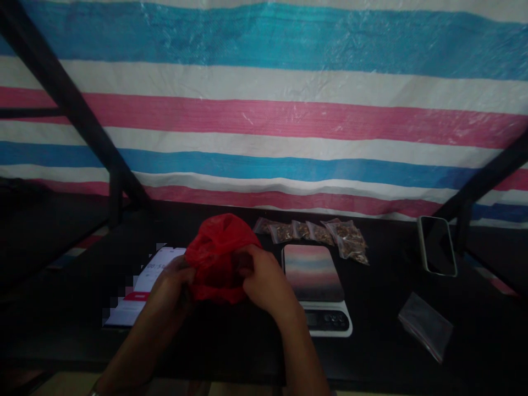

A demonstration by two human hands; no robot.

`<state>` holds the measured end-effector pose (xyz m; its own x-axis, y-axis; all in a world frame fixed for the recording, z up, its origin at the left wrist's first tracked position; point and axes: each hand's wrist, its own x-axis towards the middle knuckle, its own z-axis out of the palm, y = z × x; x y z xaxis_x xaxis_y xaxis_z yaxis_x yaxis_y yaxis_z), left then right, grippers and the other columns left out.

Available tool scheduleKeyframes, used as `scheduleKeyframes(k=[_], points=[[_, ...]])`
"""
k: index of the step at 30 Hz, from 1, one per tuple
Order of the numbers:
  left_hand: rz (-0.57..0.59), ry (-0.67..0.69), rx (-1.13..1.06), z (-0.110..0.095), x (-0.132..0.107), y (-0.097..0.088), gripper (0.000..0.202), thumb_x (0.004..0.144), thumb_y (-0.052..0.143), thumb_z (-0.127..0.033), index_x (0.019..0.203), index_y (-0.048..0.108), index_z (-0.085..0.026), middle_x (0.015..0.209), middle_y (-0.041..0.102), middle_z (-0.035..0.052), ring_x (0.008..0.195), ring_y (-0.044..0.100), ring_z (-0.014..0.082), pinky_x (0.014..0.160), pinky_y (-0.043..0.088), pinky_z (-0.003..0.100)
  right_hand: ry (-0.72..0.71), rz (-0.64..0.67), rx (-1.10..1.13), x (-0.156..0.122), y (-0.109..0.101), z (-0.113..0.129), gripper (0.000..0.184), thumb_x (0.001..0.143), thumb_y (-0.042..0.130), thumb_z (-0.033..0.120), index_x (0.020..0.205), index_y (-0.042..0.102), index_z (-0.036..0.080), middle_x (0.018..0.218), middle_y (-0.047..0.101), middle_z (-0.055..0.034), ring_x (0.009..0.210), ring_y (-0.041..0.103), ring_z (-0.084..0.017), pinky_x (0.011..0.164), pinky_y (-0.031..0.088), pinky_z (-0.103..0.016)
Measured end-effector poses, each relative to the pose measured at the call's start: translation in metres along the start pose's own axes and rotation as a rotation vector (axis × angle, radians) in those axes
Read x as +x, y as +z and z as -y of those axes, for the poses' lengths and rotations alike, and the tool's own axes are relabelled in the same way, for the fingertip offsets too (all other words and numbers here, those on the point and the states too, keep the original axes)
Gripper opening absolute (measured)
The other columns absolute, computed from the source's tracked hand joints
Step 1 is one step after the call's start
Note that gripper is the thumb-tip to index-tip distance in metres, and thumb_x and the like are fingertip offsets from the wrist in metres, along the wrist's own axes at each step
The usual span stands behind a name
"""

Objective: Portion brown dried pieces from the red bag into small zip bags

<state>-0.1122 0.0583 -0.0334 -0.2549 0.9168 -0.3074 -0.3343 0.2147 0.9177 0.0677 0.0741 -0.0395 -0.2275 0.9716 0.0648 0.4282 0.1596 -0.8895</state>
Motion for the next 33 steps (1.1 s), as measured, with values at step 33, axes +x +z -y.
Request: scheduleKeyframes(k=[33], points=[[-0.111, 0.338, 0.266, 0.020, 0.018, -0.003, 0.054, 0.064, 0.078, -0.035, 0.109, 0.052, -0.025, 0.085, 0.059, -0.0054, 0.073, 0.062, 0.0173, 0.067, 0.052, 0.031, -0.002, 0.081, -0.019, -0.012, -0.020, 0.004, 0.041, 0.079, 0.056, -0.006, 0.107, 0.067, 0.021, 0.106, 0.078, -0.0025, 0.102, 0.073, -0.019, 0.088, 0.052, -0.028]])
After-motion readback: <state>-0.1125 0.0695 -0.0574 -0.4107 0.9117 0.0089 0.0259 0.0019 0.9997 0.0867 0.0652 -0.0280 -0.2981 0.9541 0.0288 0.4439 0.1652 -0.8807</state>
